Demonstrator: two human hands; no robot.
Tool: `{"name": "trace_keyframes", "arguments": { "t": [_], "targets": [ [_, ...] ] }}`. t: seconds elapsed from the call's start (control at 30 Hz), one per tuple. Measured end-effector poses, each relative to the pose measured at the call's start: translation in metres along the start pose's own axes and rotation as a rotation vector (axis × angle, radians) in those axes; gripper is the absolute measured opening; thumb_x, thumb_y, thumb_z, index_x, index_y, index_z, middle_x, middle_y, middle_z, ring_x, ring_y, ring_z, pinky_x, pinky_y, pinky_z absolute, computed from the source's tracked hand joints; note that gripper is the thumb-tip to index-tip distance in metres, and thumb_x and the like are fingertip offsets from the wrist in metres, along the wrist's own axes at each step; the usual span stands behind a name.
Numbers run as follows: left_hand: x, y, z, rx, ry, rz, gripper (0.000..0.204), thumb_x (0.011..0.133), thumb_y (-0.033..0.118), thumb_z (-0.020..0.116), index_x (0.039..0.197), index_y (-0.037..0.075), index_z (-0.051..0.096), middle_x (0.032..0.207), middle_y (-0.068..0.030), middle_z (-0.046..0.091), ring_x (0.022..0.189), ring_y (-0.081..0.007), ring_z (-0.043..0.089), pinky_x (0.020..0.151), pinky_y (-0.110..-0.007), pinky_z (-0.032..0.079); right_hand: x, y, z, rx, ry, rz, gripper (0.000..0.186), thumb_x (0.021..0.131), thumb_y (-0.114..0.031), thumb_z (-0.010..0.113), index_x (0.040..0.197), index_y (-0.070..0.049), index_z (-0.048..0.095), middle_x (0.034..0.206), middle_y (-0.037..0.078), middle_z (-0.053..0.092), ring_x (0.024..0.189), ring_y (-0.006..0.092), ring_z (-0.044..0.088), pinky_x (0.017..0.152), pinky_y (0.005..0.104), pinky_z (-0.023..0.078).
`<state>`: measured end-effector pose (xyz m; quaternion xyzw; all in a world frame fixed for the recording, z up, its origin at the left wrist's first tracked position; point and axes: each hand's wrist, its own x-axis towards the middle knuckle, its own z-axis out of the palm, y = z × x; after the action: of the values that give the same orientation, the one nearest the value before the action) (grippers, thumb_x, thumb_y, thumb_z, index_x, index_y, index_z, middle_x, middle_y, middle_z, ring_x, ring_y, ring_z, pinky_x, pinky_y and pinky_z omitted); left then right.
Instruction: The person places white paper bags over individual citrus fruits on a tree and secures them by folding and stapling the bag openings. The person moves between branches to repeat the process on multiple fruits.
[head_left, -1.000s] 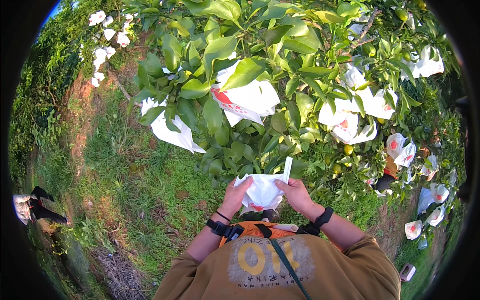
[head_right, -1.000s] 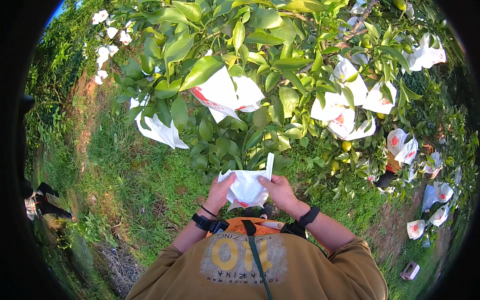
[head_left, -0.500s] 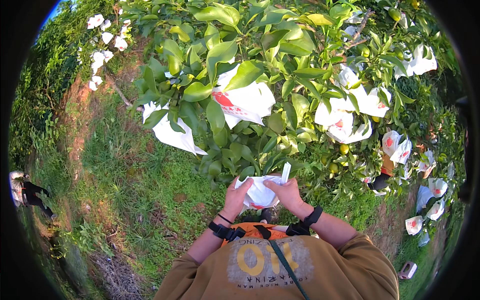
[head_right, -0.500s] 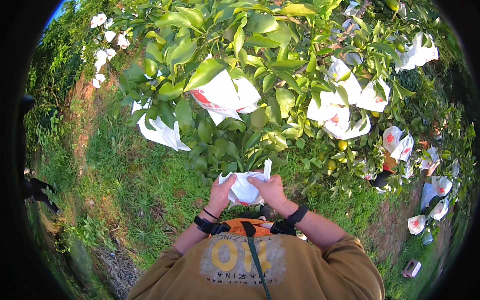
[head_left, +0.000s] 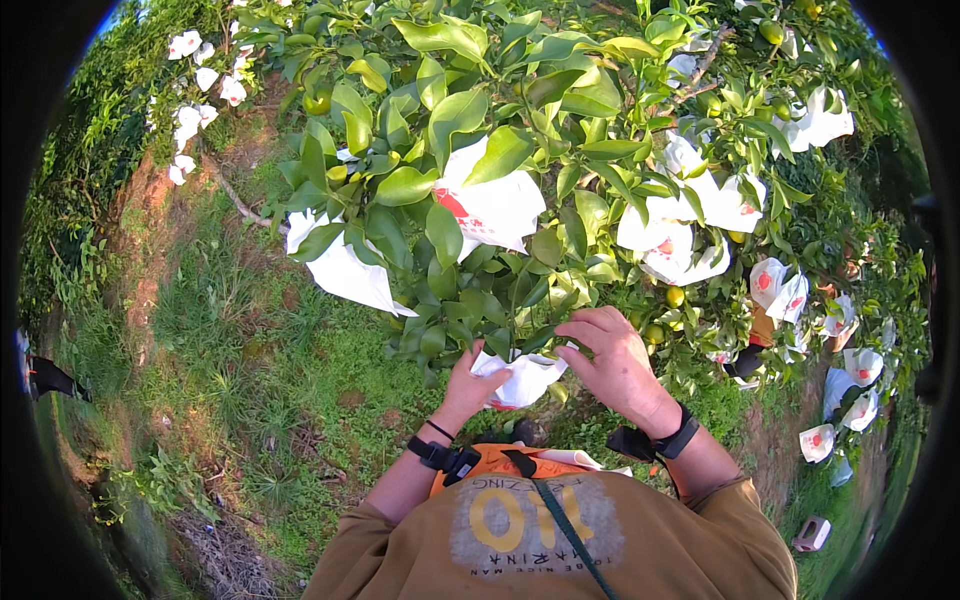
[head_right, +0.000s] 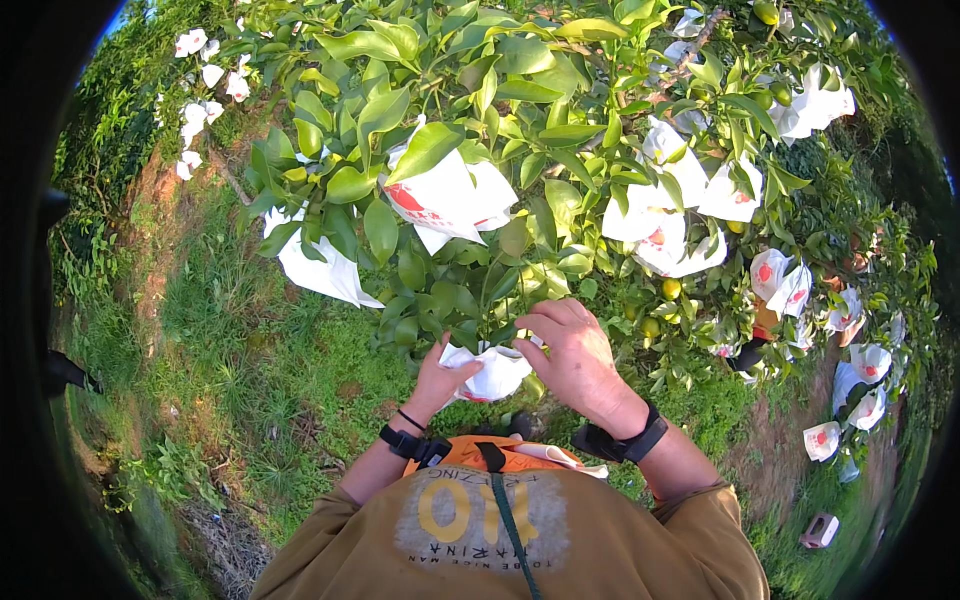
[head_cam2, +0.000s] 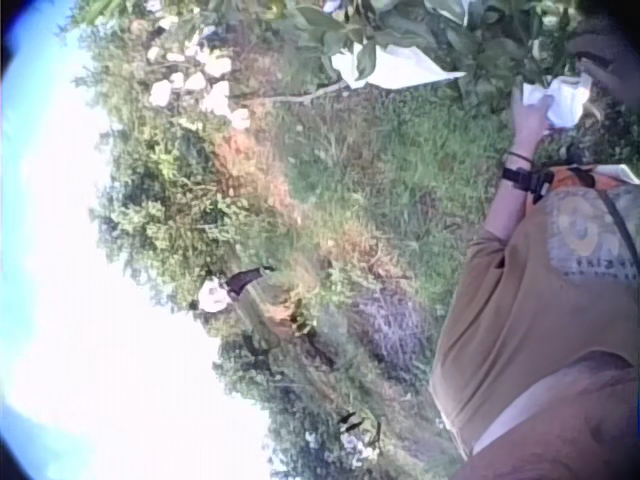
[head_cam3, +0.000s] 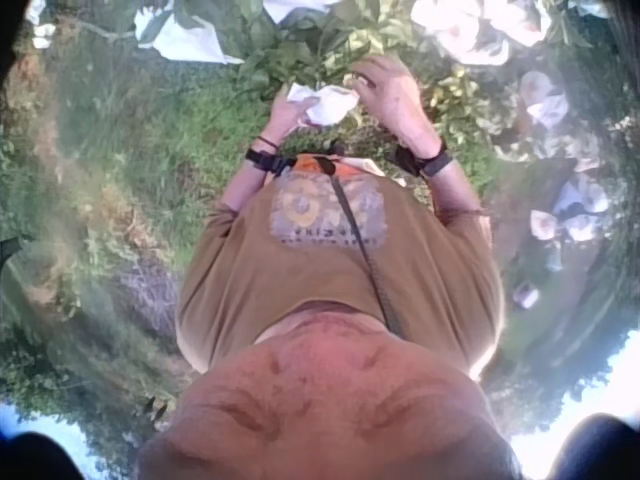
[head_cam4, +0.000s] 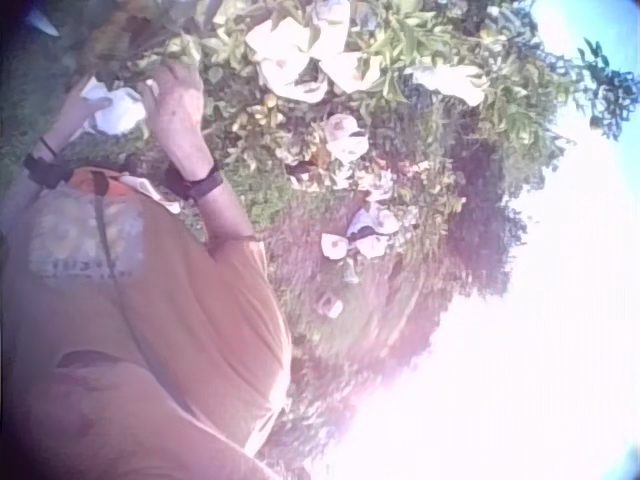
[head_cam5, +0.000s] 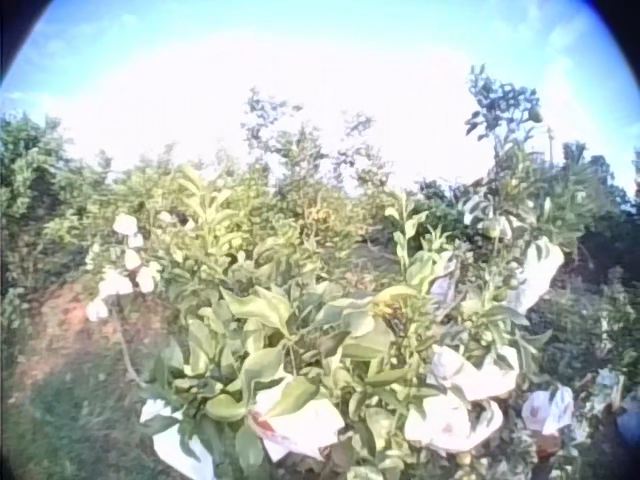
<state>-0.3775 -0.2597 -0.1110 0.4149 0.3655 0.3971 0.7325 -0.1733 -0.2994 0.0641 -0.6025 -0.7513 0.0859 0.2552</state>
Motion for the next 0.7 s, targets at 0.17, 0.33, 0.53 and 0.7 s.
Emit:
{"name": "trace_keyframes", "arguments": {
  "t": [0.17, 0.33, 0.53, 0.7],
  "targets": [
    [0.001, -0.005, -0.003, 0.100, -0.027, 0.049, 0.054, 0.077, -0.004, 0.068, 0.125, 0.003, 0.043, 0.109, -0.0052, 0.059, 0.095, -0.0123, 0.058, 0.082, -0.028, 0.050, 0.022, -0.008, 0.055, -0.098, -0.204, -0.077, 0.028, 0.074, -0.029, 0.069, 0.094, -0.010, 0.069, 0.095, 0.005, 0.060, 0.099, 0.0236, 0.054, 0.084, 0.0367, 0.041],
    [0.000, -0.005, -0.006, 0.149, -0.035, 0.130, 0.054, 0.076, -0.004, 0.068, 0.124, 0.004, 0.044, 0.108, -0.0042, 0.058, 0.096, -0.0118, 0.057, 0.083, -0.028, 0.049, 0.018, -0.004, 0.076, -0.124, -0.233, -0.056, 0.020, 0.074, -0.031, 0.067, 0.087, -0.016, 0.070, 0.084, 0.001, 0.060, 0.090, 0.0204, 0.055, 0.078, 0.0371, 0.039],
    [0.002, -0.002, -0.010, 0.185, -0.060, 0.130, 0.048, 0.075, -0.003, 0.065, 0.119, 0.005, 0.047, 0.105, -0.0024, 0.058, 0.093, -0.0104, 0.056, 0.083, -0.027, 0.046, -0.007, 0.013, 0.079, -0.036, -0.157, -0.287, 0.006, 0.075, -0.020, 0.065, 0.080, -0.019, 0.066, 0.076, -0.004, 0.057, 0.079, 0.0154, 0.056, 0.074, 0.0346, 0.037],
    [0.006, -0.002, -0.009, 0.054, -0.039, -0.013, 0.045, 0.076, 0.001, 0.066, 0.118, 0.005, 0.050, 0.105, -0.0018, 0.059, 0.094, -0.0106, 0.056, 0.084, -0.027, 0.046, -0.026, 0.037, 0.078, -0.035, -0.064, -0.422, 0.011, 0.068, -0.016, 0.064, 0.079, -0.018, 0.063, 0.075, -0.004, 0.055, 0.077, 0.0147, 0.055, 0.075, 0.0333, 0.037]
  ]
}}
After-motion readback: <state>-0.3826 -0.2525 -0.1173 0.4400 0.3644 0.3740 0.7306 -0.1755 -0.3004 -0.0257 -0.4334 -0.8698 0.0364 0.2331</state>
